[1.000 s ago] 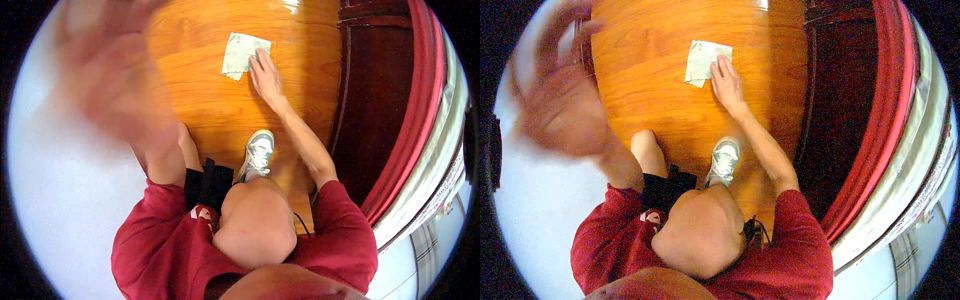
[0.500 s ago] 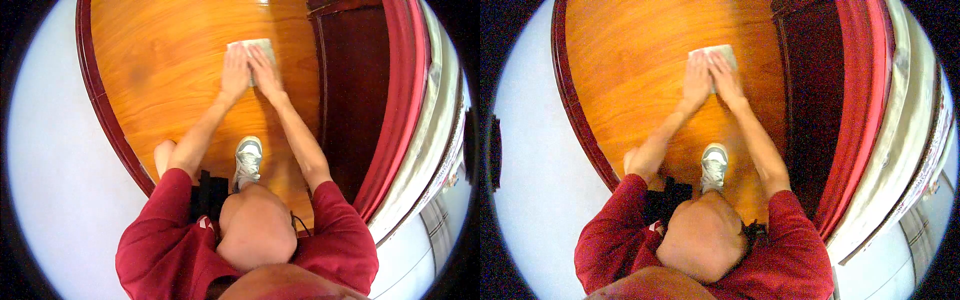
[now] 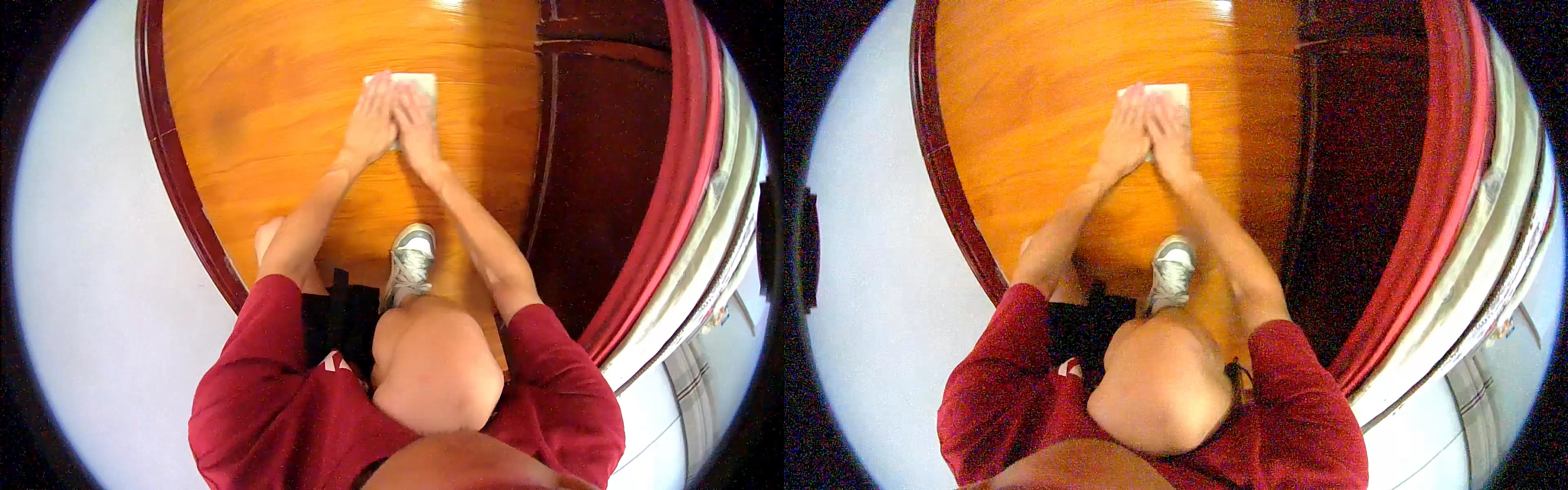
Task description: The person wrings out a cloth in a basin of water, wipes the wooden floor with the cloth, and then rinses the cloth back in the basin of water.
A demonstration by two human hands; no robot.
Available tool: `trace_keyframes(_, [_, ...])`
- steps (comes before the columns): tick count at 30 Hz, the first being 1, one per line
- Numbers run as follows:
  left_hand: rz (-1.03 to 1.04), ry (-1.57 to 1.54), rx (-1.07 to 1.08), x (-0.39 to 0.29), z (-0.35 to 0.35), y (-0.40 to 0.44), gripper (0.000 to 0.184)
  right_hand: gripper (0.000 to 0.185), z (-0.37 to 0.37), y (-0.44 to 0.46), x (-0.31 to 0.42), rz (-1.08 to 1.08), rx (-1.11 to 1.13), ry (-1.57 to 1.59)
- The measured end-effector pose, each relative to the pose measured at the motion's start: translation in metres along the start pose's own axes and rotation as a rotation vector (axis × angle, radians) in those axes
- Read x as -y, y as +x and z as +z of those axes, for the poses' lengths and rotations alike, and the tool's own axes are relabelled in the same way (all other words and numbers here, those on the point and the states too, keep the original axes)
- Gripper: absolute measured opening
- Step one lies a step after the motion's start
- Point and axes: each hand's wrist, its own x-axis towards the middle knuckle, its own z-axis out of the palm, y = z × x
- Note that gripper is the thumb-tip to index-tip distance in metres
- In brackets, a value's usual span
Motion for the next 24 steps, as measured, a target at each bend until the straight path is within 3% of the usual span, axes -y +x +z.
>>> trace_keyframes(4, [-0.179,0.04,-0.007,0.06,-0.02,-0.082,0.066,0.045,0.054,0.004,0.072,-0.201,0.136,0.086])
trace_keyframes(6, [-0.205,0.253,0.006,0.072,-0.035,-0.114,0.062,0.044,0.066,0.002,0.09,-0.301,0.18,0.09])
trace_keyframes(8, [-0.269,0.22,-0.019,0.07,-0.032,-0.117,0.06,0.045,0.073,0.001,0.106,-0.061,0.129,0.399])
trace_keyframes(10, [-0.315,0.168,-0.038,0.053,-0.026,-0.106,0.058,0.046,0.041,0.0,0.106,-0.011,0.146,0.446])
trace_keyframes(11, [-0.283,0.289,0.02,0.039,-0.024,-0.091,0.057,0.048,0.024,-0.001,0.096,0.055,0.146,0.472])
trace_keyframes(12, [-0.252,0.406,0.07,0.024,-0.017,-0.075,0.057,0.05,0.018,-0.003,0.082,0.211,0.125,0.535])
trace_keyframes(13, [-0.229,0.234,0.016,0.012,-0.003,-0.058,0.056,0.052,0.011,-0.009,0.069,0.371,0.104,0.593])
trace_keyframes(14, [-0.209,0.06,-0.033,-0.002,0.01,-0.045,0.056,0.048,-0.004,-0.016,0.056,0.398,0.052,0.508])
trace_keyframes(16, [-0.102,0.059,-0.045,-0.038,0.01,-0.026,0.057,0.047,-0.028,-0.028,0.029,0.419,-0.003,0.4])
trace_keyframes(18, [-0.004,0.065,-0.066,-0.043,0.008,-0.023,0.058,0.044,-0.032,-0.039,0.012,0.078,0.057,-0.059])
trace_keyframes(20, [0.026,-0.093,-0.13,-0.029,0.007,-0.028,0.056,0.042,-0.021,-0.035,0.017,0.05,0.057,-0.116])
trace_keyframes(24, [-0.031,-0.044,-0.143,0.024,-0.007,-0.063,0.055,0.04,0.016,-0.021,0.064,-0.027,0.091,-0.134])
